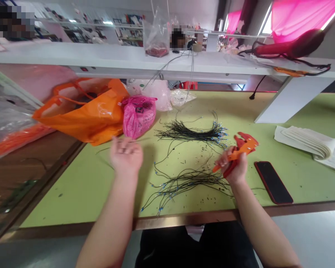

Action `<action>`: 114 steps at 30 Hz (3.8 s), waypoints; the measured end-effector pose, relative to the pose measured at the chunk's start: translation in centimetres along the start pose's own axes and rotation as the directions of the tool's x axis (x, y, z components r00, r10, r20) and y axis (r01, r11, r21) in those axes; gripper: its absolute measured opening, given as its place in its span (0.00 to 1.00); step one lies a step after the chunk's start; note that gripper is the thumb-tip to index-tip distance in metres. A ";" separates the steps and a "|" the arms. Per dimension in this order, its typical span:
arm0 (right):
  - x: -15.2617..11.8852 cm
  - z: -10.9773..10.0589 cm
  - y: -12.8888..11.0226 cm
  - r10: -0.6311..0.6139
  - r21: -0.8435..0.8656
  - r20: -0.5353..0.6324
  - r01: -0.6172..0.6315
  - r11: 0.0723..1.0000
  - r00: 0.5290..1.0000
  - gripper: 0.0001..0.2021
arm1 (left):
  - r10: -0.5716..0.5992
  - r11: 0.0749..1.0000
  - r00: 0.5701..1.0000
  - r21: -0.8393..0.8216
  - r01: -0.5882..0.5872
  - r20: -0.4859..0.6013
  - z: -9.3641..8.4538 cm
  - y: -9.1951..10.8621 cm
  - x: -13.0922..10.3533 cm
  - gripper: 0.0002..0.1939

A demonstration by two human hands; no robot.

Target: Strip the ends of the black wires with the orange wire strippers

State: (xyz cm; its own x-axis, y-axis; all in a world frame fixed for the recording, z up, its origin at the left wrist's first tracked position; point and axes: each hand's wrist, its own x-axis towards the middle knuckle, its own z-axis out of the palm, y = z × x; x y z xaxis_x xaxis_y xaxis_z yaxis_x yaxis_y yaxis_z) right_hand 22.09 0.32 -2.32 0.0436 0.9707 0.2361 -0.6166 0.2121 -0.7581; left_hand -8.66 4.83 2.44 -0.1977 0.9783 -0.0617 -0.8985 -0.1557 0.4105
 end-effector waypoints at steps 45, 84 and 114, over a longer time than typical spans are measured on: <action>-1.9 1.6 5.0 0.379 -0.217 0.172 -0.341 0.915 0.909 0.27 | -0.172 0.425 0.542 0.558 -0.713 0.823 -0.4 -8.6 -8.7 0.26; -2.3 2.9 4.1 0.345 -0.330 0.049 -0.311 0.892 0.937 0.29 | -0.056 0.424 0.338 0.328 -0.844 0.940 -0.3 -9.2 -9.2 0.16; -2.7 2.2 4.1 0.312 -0.448 -0.003 -0.281 0.849 0.950 0.30 | -0.065 0.418 0.329 0.325 -0.848 0.942 -0.3 -9.2 -9.3 0.16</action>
State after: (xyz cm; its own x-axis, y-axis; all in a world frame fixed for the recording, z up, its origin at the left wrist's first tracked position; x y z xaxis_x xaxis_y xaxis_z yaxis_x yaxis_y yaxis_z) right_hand 17.70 -1.63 -4.74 -0.1485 0.9888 -0.0146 -0.1831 -0.0420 -0.9822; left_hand 1.38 -2.91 -1.04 0.3627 0.4609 0.8100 -0.0801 -0.8505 0.5198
